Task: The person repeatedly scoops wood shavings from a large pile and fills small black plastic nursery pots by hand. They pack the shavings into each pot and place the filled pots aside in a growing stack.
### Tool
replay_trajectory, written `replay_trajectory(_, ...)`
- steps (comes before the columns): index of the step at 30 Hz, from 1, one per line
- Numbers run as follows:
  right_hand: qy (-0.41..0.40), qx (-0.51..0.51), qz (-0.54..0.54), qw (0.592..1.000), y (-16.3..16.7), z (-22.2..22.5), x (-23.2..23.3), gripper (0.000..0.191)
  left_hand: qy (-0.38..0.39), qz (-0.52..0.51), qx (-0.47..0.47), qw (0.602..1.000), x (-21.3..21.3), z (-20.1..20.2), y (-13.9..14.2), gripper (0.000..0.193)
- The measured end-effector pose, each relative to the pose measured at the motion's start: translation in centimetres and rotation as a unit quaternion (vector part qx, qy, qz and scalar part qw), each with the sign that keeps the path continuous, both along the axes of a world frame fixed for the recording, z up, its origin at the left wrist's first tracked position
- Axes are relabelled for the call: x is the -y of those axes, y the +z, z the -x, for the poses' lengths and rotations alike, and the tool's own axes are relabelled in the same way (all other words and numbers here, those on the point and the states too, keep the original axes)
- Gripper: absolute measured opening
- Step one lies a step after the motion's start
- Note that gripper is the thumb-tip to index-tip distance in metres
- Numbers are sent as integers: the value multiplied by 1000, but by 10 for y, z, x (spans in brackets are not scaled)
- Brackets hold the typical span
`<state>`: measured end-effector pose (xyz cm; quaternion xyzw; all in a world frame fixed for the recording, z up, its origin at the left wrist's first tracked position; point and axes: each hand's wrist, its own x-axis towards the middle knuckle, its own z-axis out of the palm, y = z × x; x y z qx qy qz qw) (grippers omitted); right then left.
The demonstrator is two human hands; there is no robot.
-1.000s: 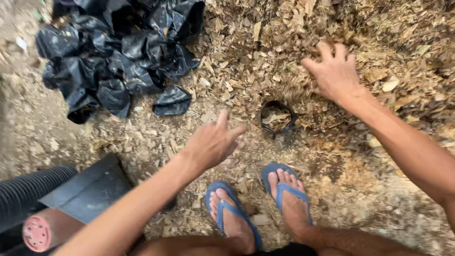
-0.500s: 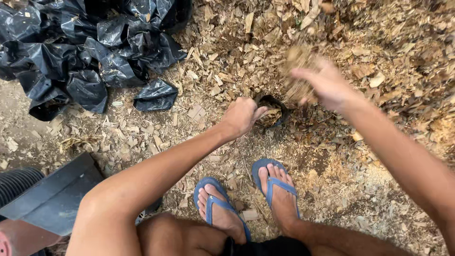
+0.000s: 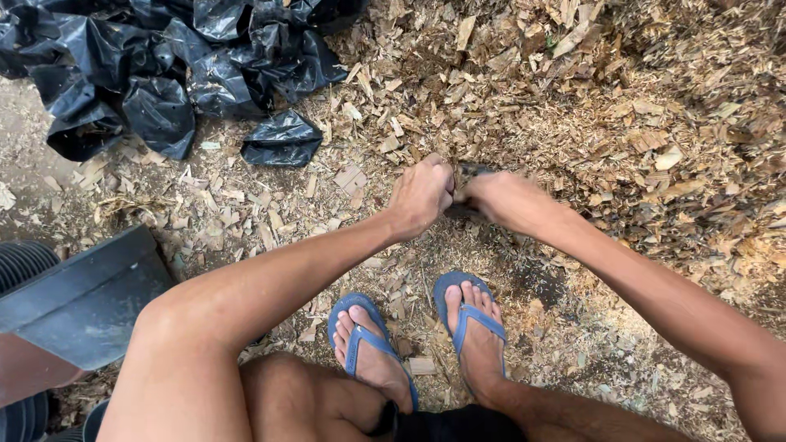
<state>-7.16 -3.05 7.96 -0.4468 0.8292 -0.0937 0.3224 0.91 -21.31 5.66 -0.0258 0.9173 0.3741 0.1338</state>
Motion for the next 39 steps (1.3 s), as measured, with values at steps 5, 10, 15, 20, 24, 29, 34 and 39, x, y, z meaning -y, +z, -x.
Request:
replay_trajectory(5,27,21,40,999,-5,10,0,16,31,7,-4,999,-1,6,9,38)
replay_trajectory(10,-87,64,-34,994,24,35,-22,22,54,-44,160,985,1,15,-1,39)
replay_trajectory(15,-42,7,-147,988,51,60,-12,21,-42,23,183,982,-2,10,-29,34)
replay_trajectory(20,55,12,249,967,51,59,26,39,-76,64,144,985,-4,-8,-48,47)
replay_trajectory(24,86,-119,-104,984,37,41,40,68,-65,50,192,978,10,-16,-40,46)
replay_trajectory(29,62,-32,-239,968,8,23,-4,47,-20,69,110,991,11,-16,-23,35)
replay_trajectory(34,4,7,-254,967,-34,23,-26,45,-23,29,202,979,9,-20,-29,28)
replay_trajectory(39,28,27,-281,959,-39,18,-34,57,-8,11,167,986,-2,-13,-41,30)
